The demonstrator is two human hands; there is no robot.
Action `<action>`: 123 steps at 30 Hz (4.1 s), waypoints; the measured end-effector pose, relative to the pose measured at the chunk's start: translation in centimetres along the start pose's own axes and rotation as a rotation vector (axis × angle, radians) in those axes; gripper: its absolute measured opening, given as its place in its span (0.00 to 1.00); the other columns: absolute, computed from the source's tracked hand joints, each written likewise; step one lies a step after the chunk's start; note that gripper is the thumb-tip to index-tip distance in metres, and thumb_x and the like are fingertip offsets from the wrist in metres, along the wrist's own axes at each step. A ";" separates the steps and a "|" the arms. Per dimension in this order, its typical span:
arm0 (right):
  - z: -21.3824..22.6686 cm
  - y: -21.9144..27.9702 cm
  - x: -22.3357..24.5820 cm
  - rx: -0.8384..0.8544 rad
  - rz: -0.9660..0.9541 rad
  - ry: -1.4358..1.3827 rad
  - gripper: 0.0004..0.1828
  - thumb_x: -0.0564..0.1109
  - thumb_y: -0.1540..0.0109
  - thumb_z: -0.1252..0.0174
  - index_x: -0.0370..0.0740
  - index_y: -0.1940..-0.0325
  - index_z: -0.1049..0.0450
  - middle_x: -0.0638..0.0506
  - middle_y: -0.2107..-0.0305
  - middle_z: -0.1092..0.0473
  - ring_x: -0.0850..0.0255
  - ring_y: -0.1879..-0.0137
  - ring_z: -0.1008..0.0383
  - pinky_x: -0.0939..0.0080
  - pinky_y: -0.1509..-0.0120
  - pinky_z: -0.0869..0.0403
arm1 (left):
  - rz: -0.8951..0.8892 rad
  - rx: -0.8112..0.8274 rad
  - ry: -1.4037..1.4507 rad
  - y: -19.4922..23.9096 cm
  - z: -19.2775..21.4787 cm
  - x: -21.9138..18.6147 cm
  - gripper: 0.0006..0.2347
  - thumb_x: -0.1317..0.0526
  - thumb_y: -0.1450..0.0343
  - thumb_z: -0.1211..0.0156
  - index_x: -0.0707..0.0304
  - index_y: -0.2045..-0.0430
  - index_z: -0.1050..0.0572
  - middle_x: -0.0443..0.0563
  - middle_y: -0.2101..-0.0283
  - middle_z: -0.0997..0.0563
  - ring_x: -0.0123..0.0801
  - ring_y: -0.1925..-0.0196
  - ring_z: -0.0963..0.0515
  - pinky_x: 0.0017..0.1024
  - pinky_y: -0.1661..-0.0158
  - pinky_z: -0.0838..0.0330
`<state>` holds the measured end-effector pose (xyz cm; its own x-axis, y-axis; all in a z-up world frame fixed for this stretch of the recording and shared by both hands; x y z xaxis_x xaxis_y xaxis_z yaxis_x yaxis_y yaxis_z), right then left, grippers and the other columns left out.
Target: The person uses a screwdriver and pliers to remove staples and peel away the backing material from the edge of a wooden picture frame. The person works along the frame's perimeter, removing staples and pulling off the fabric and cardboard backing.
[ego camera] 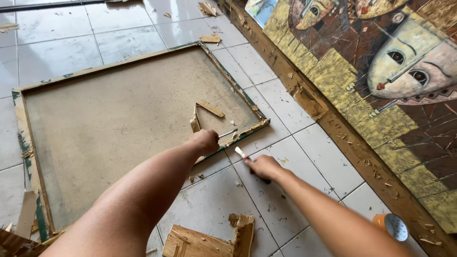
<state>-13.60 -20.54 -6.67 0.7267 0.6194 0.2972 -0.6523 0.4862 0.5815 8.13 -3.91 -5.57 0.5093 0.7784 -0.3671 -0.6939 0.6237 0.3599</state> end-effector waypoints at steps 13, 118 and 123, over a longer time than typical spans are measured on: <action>7.6 3.1 10.1 0.295 0.541 0.899 0.18 0.57 0.32 0.40 0.56 0.43 0.13 0.44 0.46 0.16 0.39 0.37 0.17 0.37 0.31 0.20 | -0.239 0.094 -0.219 3.3 -2.2 0.6 0.17 0.51 0.31 0.28 0.37 0.47 0.16 0.52 0.37 0.20 0.50 0.35 0.15 0.45 0.40 0.17; 10.4 5.9 5.8 0.003 0.074 0.024 0.36 0.59 0.29 0.50 0.63 0.14 0.34 0.50 0.64 0.15 0.52 0.45 0.14 0.51 0.35 0.21 | -0.106 -0.192 0.057 -6.6 -4.8 -5.5 0.10 0.59 0.27 0.28 0.60 0.54 0.13 0.58 0.51 0.15 0.54 0.47 0.11 0.55 0.55 0.13; 11.8 9.7 8.4 -0.002 0.069 0.007 0.35 0.58 0.29 0.51 0.63 0.14 0.33 0.40 0.35 0.21 0.40 0.26 0.23 0.43 0.21 0.27 | -0.083 -0.160 0.131 -6.7 -4.3 -4.9 0.09 0.60 0.30 0.30 0.53 0.59 0.10 0.59 0.55 0.13 0.56 0.52 0.10 0.58 0.55 0.13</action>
<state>-11.24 -17.90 10.37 0.6783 0.6558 0.3314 -0.7013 0.4433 0.5583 8.07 -12.22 -9.79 0.5043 0.7026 -0.5020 -0.7297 0.6576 0.1874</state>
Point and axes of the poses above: each hand's wrist, its own y-axis away from the middle knuckle, its own z-axis out of the back of the hand, x = y × z, the point moved 10 cm from there along -y, towards the middle knuckle
